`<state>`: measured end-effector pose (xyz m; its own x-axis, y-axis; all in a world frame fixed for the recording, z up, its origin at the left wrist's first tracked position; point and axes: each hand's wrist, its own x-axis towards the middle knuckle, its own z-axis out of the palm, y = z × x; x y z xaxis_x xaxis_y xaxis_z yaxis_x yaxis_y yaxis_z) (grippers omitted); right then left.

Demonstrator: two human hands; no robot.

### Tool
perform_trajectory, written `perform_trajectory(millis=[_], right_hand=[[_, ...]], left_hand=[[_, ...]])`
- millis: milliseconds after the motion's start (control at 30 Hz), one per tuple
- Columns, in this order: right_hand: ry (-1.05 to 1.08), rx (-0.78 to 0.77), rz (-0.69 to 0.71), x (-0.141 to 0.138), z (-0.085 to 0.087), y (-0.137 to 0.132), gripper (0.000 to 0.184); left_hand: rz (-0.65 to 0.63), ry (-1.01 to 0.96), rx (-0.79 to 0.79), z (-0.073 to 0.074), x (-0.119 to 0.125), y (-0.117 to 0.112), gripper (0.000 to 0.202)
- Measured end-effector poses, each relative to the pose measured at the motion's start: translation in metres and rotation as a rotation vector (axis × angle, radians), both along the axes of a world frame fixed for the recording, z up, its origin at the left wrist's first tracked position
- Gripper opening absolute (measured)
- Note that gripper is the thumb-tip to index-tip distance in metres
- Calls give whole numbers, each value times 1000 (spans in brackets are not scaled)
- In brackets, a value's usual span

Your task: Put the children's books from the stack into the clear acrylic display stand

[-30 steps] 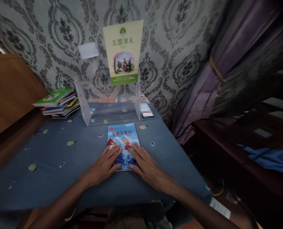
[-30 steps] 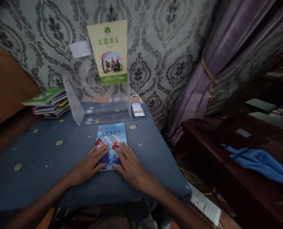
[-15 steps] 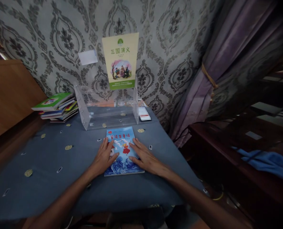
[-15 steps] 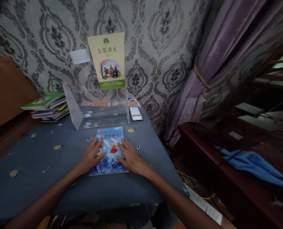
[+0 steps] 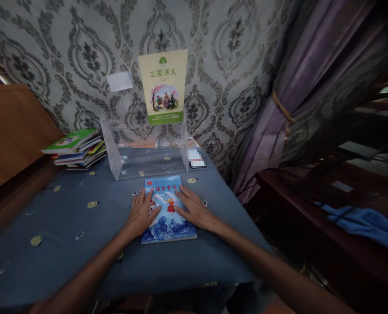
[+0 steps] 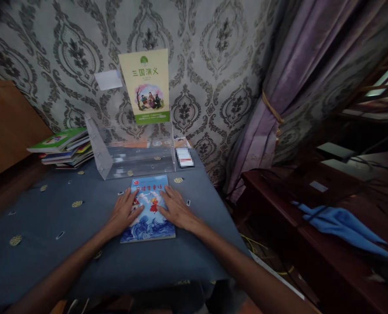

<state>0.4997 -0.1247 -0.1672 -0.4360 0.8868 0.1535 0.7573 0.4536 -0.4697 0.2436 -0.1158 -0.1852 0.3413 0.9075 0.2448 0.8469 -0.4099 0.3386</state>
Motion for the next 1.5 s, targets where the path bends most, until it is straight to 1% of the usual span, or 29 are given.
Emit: perform_trajectory(millis=[133, 233, 367, 467, 567, 667, 833, 1000, 1167, 1233, 1433, 1500], right_hand=[[-16, 8, -25, -1, 0, 11, 66], [-34, 15, -30, -1, 1, 15, 64], [-69, 48, -46, -5, 6, 18, 62], [-86, 69, -45, -9, 7, 23, 61], [-105, 71, -33, -12, 5, 31, 63], [-120, 85, -34, -13, 0, 38, 65], [-144, 84, -60, -15, 1, 39, 68], [-158, 86, -63, -16, 5, 36, 67], [-160, 90, -61, -16, 4, 35, 67], [-161, 89, -58, -16, 4, 36, 67], [-162, 84, -69, -17, 5, 36, 66], [-157, 85, -71, -17, 4, 36, 66]], left_hand=[[3, 12, 23, -1, 2, -1, 66], [11, 41, 7, 2, 2, 1, 65], [39, 74, -42, 9, 0, 15, 66], [28, 105, -74, 16, 0, 30, 67], [-2, 155, -101, 20, 2, 41, 67], [-32, 207, -99, 22, 3, 46, 66], [-71, 268, -1, 30, 2, 47, 61], [-40, 330, 17, 38, 8, 45, 62], [-69, 333, -24, 35, 9, 49, 63], [-68, 325, -15, 33, 9, 50, 62], [-48, 330, 33, 38, 14, 52, 61], [-54, 327, 37, 37, 15, 53, 60]])
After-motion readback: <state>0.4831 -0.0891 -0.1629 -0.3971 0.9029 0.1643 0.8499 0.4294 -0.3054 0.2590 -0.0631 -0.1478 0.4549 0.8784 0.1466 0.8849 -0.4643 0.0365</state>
